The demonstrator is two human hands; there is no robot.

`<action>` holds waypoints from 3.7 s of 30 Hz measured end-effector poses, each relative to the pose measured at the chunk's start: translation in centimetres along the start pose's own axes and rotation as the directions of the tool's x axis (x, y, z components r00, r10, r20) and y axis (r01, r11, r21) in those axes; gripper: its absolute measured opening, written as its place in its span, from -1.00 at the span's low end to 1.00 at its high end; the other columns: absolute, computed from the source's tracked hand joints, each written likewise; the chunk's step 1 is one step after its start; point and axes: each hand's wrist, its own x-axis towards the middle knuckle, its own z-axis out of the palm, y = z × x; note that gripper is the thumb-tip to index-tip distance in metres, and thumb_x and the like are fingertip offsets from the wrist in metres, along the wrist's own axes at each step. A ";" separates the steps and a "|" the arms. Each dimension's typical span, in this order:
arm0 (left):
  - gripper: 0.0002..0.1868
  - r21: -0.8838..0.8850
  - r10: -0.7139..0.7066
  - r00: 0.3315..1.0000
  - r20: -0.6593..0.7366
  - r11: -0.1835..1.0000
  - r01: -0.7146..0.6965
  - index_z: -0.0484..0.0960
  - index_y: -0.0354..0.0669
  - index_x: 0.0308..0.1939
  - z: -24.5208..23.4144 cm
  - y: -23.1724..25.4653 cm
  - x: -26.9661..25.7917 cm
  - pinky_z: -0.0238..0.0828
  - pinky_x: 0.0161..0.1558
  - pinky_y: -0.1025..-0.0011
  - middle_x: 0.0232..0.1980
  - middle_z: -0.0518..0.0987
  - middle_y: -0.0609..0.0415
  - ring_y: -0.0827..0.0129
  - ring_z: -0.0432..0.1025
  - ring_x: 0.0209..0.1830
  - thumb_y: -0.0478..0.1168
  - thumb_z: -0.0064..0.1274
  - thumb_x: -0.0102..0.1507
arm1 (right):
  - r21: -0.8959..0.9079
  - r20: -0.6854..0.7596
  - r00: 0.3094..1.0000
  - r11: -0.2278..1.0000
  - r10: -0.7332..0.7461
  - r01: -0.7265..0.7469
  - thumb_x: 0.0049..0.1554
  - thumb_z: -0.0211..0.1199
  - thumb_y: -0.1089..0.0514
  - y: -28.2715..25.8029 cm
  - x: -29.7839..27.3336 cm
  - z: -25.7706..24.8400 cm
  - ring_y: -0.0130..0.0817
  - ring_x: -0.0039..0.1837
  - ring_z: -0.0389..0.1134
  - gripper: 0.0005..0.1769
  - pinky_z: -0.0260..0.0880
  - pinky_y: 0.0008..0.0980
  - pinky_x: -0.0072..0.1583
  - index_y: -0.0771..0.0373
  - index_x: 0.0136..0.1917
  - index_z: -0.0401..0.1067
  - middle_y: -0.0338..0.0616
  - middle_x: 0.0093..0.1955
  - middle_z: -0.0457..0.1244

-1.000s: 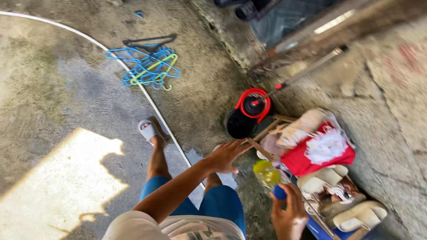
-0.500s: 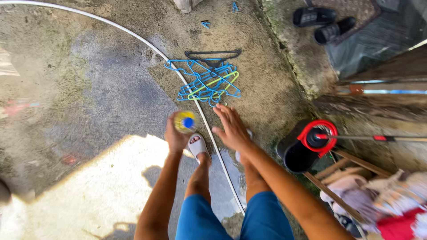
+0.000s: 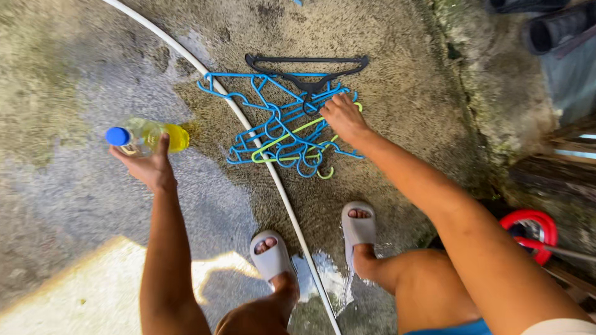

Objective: The person organizes hangers, then pours liquid from a bottle into several buckets before hand-washing and scrubbing various items of clothing in the soapy water.

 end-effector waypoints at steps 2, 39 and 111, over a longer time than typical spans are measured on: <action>0.22 -0.040 0.007 1.000 -0.005 0.999 -0.007 -0.05 -0.31 0.59 1.1 -3.1 0.3 0.14 0.60 0.18 0.53 0.31 -0.28 -0.01 0.28 0.54 -0.16 0.62 0.18 | 0.065 -0.054 0.998 0.997 -0.032 0.036 -0.09 0.46 0.06 1.4 1.6 2.2 -0.08 0.27 0.24 -0.62 0.16 0.05 0.40 0.23 -0.01 0.54 -0.06 0.04 0.30; -0.49 0.388 0.086 0.566 0.820 0.645 -0.659 0.70 -0.01 -0.11 21.1 6.4 -11.0 0.49 -0.03 0.10 0.07 0.51 0.04 0.04 0.38 0.12 0.08 0.41 -0.05 | 0.923 0.363 0.896 -0.230 0.254 -0.308 0.27 0.17 0.10 7.5 -10.5 -13.5 -0.39 -0.23 0.42 -0.58 0.47 -0.41 0.19 0.19 0.37 0.24 -0.29 -0.40 0.19; -0.88 -0.121 0.610 0.309 0.730 0.560 -0.820 0.62 -0.05 -0.13 27.0 11.3 -25.3 0.51 -0.37 0.24 -0.34 0.61 0.08 0.22 0.55 -0.40 -0.13 0.08 0.36 | 0.977 0.213 0.698 -0.147 0.684 -0.155 0.32 0.25 0.16 4.9 -25.1 -2.9 -0.48 -0.22 0.25 -0.65 0.37 -0.48 -0.15 0.44 0.27 0.50 0.03 0.18 0.41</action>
